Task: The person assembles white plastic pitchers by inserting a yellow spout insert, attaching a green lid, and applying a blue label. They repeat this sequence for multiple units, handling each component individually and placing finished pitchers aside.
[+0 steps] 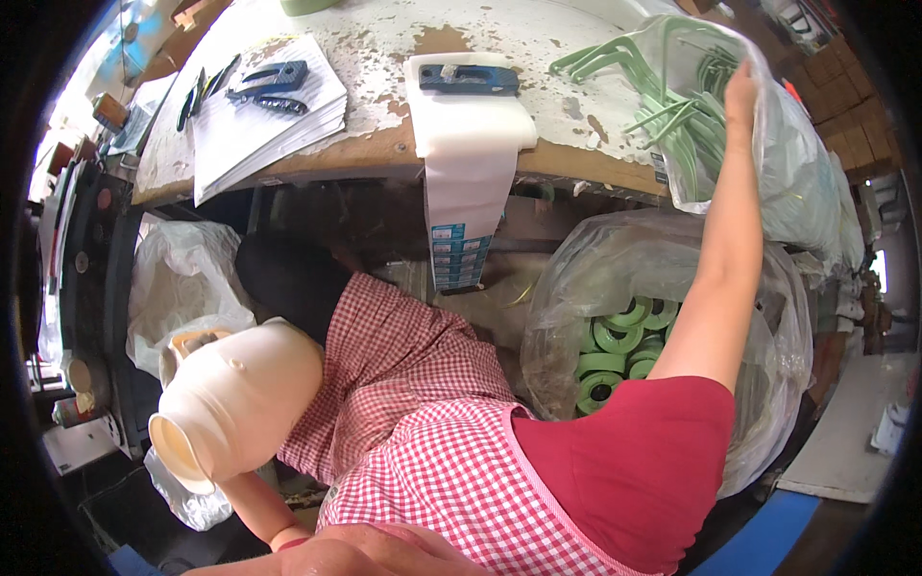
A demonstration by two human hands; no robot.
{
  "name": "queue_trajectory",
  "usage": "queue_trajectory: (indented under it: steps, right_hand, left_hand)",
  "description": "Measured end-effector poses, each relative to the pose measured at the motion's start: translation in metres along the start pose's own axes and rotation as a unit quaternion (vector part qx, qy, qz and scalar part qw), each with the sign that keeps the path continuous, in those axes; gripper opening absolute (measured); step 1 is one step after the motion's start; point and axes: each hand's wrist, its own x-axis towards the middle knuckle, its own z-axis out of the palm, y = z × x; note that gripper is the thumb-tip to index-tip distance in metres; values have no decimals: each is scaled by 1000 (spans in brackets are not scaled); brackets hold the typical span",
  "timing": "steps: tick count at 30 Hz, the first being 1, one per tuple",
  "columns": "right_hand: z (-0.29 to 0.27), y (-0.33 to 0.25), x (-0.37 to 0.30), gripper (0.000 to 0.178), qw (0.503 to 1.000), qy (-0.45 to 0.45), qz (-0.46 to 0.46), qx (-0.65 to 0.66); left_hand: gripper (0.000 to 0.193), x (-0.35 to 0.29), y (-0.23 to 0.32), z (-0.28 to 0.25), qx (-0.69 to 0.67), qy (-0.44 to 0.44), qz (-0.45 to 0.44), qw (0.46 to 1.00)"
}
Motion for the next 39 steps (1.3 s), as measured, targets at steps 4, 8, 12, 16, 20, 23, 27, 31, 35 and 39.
queue_trajectory:
  steps: [4, 8, 12, 16, 20, 23, 27, 31, 35, 39]
  right_hand:
    - [-33, -199, -68, 30, 716, 46, 345, 605]
    - [-66, -406, -183, 49, 555, -115, 346, 748]
    - [-101, -614, -309, 42, 39, -405, 409, 816]
    - [-146, -686, -376, 36, 72, -537, 390, 744]
    - [-170, -688, -380, 38, 104, -553, 391, 729]
    - [-178, -681, -382, 39, 145, -539, 372, 742]
    - [-178, -681, -399, 41, 213, -615, 291, 701]
    - [-183, -691, -392, 34, 261, -628, 250, 689]
    - [-145, -677, -372, 31, 92, -713, 288, 633]
    - [-152, -675, -370, 28, 155, -727, 281, 607]
  left_hand:
    - [52, -7, 12, 14, -79, -25, -71, 994]
    - [56, -10, 24, 38, -251, -134, -193, 939]
    - [64, -31, 30, 11, -100, 56, -82, 990]
    - [82, -79, 57, 8, -189, 17, -34, 981]
    - [77, -92, 44, 13, -213, 34, 5, 976]
    - [62, -92, 46, 23, -164, 34, 17, 986]
    - [45, -89, 34, 19, -125, 73, 45, 988]
    - [37, -96, 28, 37, -203, 83, 120, 968]
    - [41, -93, 29, 40, -207, 25, 114, 971]
    - [50, -82, 32, 41, -210, -3, 34, 977]
